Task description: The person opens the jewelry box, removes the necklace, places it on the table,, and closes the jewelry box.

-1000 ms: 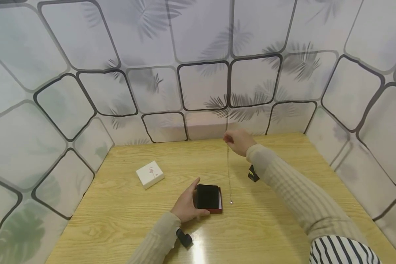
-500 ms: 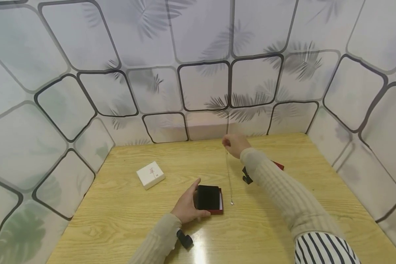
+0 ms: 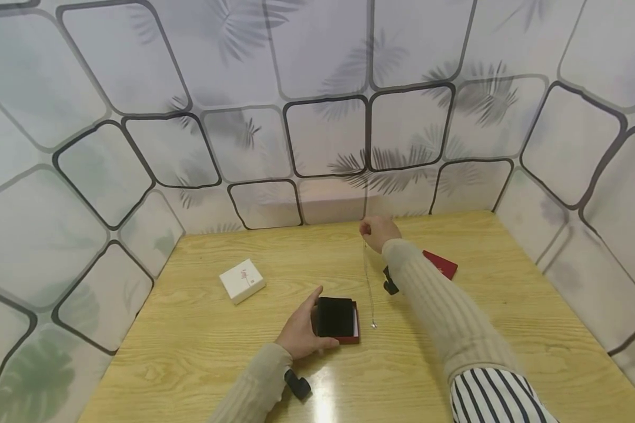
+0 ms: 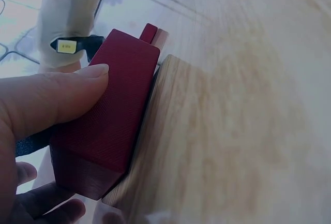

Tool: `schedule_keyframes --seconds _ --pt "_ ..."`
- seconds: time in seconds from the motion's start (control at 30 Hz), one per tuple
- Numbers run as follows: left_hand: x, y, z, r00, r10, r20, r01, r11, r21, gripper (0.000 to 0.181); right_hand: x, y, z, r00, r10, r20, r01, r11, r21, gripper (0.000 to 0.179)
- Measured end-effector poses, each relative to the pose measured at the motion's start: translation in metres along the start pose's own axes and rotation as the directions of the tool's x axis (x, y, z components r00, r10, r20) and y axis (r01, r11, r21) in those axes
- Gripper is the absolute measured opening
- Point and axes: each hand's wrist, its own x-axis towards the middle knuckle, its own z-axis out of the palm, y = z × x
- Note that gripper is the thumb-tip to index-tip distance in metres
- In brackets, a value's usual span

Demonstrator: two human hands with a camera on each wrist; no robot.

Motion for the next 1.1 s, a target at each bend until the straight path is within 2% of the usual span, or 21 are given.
schedule_keyframes --seconds 0.2,0.3,0.6,0.83,1.1 --pt "-0.001 0.002 0.000 1.000 0.012 -0.009 -0.012 1.000 -0.012 0.118 -0.001 0.004 0.010 0.993 0.113 0.029 -0.114 0.993 0.019 0.004" --pt "-0.002 0.003 0.000 1.000 0.010 -0.009 -0.010 1.000 -0.011 0.118 -0.002 0.006 0.015 0.989 0.143 0.045 -0.144 0.989 0.030 0.004" --pt "-0.001 0.003 0.000 1.000 0.018 -0.008 -0.018 1.000 -0.001 0.118 -0.002 0.019 0.023 0.986 0.166 0.025 -0.167 0.985 0.044 0.009" --pt "-0.002 0.003 0.000 1.000 0.028 -0.012 -0.028 1.000 0.001 0.118 -0.003 0.018 0.028 0.978 0.211 0.003 -0.210 0.976 0.060 0.010" --pt "-0.003 0.003 -0.001 0.999 0.027 -0.022 -0.027 1.000 0.001 0.118 0.000 0.008 0.031 0.971 0.231 0.062 -0.236 0.968 0.080 0.011"
